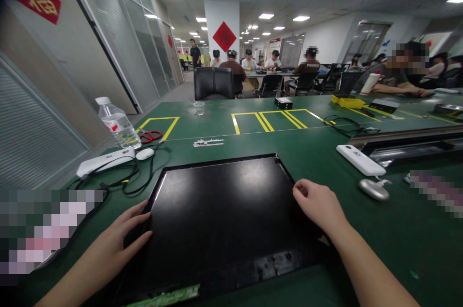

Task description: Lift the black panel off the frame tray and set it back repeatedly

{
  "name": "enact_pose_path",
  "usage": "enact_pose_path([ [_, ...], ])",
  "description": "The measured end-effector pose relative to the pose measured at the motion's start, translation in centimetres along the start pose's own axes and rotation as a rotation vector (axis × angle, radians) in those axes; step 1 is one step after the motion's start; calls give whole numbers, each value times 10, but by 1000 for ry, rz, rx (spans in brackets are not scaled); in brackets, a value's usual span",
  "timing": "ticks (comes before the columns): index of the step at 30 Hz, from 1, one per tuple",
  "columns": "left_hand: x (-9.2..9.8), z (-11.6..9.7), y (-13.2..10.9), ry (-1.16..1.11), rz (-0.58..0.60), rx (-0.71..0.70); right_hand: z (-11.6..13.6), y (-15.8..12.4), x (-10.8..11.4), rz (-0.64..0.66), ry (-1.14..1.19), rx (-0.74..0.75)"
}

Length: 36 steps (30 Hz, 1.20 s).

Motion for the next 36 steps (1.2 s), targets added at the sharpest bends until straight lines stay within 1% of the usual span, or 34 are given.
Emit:
enact_pose_path([
  [3,-2,0,-2,35,10,-17,1,0,1,12,-11,-3],
  [5,1,-3,-3,58,26,-29,1,0,2,28,-15,-14],
  [9,15,-17,-2,95,52,-79,2,0,3,52,-10,-24],
  [11,24,-24,-4,81,132,-133,2,1,4,60,-6,-29],
  [13,30,-27,-8,31,263,-180,1,1,4,65,-2,-32],
  [14,32,-27,-11,-1,307,-200,1,1,4,67,-1,-32],
  [17,34,-24,-18,-82,377,-256,1,0,4,66,-4,-28],
  [19,35,-22,-20,-82,415,-284,0,0,4,69,-4,-25],
  [26,38,-20,-17,41,513,-382,-2,0,2,57,1,-8],
  [29,38,-20,-20,38,527,-423,-1,0,3,57,3,-14],
  [32,39,-25,-20,28,557,-465,0,0,4,72,-3,-16],
  [36,42,-37,-16,54,593,-486,-1,1,3,90,-8,-16],
])
Point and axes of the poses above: each hand's wrist, its own y-axis towards the middle knuckle, its own x-axis out of the back of the hand, z = x × y, the point moved 1 cm from there along y, towards the middle knuckle, and after that the axes turned 1 degree about y, right-handed, at the moved point
